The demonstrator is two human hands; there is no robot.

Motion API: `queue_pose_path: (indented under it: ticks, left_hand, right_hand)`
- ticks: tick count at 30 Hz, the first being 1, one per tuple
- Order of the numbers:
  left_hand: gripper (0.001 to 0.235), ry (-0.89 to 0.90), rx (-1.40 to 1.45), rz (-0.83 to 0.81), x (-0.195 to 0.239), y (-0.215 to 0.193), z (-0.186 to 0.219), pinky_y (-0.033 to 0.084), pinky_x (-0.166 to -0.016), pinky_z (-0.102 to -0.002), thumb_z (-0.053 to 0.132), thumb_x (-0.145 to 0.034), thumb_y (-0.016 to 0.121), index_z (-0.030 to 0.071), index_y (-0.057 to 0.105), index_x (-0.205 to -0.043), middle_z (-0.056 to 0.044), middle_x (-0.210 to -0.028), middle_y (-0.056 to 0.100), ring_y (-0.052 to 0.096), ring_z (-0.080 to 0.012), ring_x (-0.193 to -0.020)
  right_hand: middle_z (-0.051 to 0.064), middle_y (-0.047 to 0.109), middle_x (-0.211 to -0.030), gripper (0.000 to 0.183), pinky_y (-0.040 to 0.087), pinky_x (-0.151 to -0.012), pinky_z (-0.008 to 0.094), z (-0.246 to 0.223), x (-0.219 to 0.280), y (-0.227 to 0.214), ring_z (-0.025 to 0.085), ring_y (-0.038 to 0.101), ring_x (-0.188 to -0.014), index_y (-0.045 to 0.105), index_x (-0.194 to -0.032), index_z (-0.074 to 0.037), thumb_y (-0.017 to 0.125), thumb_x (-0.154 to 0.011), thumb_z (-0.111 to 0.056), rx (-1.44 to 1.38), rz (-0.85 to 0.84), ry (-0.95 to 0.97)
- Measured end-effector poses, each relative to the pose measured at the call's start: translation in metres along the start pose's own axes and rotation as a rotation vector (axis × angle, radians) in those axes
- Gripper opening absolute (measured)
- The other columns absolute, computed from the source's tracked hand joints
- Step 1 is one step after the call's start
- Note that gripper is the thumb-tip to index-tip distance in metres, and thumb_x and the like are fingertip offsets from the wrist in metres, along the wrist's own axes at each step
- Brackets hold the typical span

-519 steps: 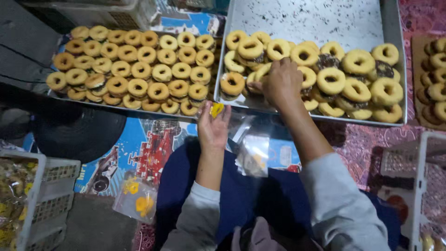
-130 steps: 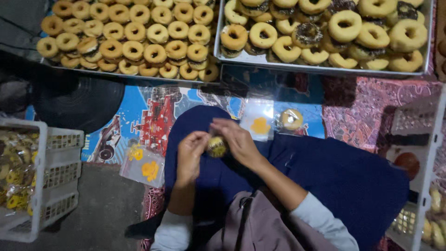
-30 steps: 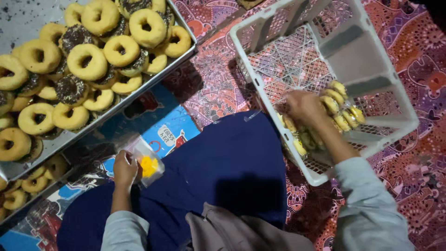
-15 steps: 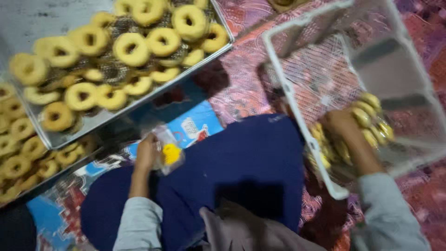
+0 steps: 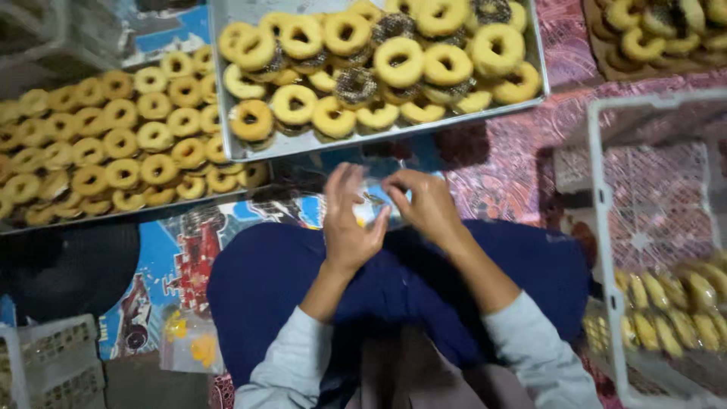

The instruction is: The person sits on the floor and repeatedly picks donuts from metal trays, places them into small clear plastic bags, and sets the sealed bags into a white plastic crate. The person handles plain and chocolate-topped donuts one at a time.

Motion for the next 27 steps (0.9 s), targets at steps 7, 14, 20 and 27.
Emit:
queue_pose_path:
  ticks: [7, 14, 20, 27]
  left_hand:
    - [0.039, -0.558, 0.166, 0.041, -0.002, -0.020, -0.082, 0.059, -0.070, -0.035, -0.002, -0.090, 0.067, 0.004, 0.062, -0.128, -0.011, -0.096, 0.076, 0.074, -0.0246, -0.080]
    - [0.044, 0.069, 0.107, 0.209, 0.014, -0.045, -0.019, 0.053, -0.095, -0.043, -0.002, -0.082, 0.069, 0.007, 0.059, -0.124, -0.020, -0.116, 0.069, 0.066, -0.0363, -0.113]
    - [0.036, -0.716, 1.495, 0.444, -0.010, -0.010, -0.126, 0.057, -0.090, -0.048, -0.002, -0.090, 0.062, 0.014, 0.058, -0.122, -0.008, -0.111, 0.066, 0.066, -0.0271, -0.098]
    - [0.018, -0.824, 1.951, 0.574, -0.021, -0.005, -0.191, 0.058, -0.089, -0.050, 0.028, -0.103, 0.065, 0.010, 0.062, -0.103, -0.010, -0.098, 0.067, 0.068, -0.0305, -0.090]
  right_hand:
    - [0.021, 0.070, -0.118, 0.036, 0.044, -0.106, 0.050, -0.107, 0.021, -0.007, 0.039, 0.067, -0.112, 0.071, -0.117, -0.004, 0.075, -0.081, -0.008, 0.250, 0.375, -0.453]
    - [0.019, 0.064, -0.139, 0.052, 0.028, -0.117, 0.064, -0.074, 0.020, 0.050, 0.035, 0.063, -0.127, 0.063, -0.137, 0.000, 0.072, -0.086, -0.007, 0.316, 0.153, -0.325]
    - [0.009, 0.075, -0.129, 0.029, 0.051, -0.110, 0.051, -0.066, -0.019, 0.064, 0.024, 0.072, -0.120, 0.074, -0.119, -0.015, 0.075, -0.091, -0.021, -0.001, -0.106, -0.281]
    - [0.035, 0.033, -0.158, 0.105, 0.014, -0.101, 0.080, -0.016, -0.144, 0.014, 0.055, 0.022, -0.142, 0.068, -0.133, 0.006, 0.085, -0.066, -0.072, 0.736, 0.271, -0.281]
Point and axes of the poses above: each hand's wrist, its own x-axis away from the middle knuckle, its own y-axis out of the palm, z = x × y, the point moved 7 cm from there along -x, towards the middle knuckle
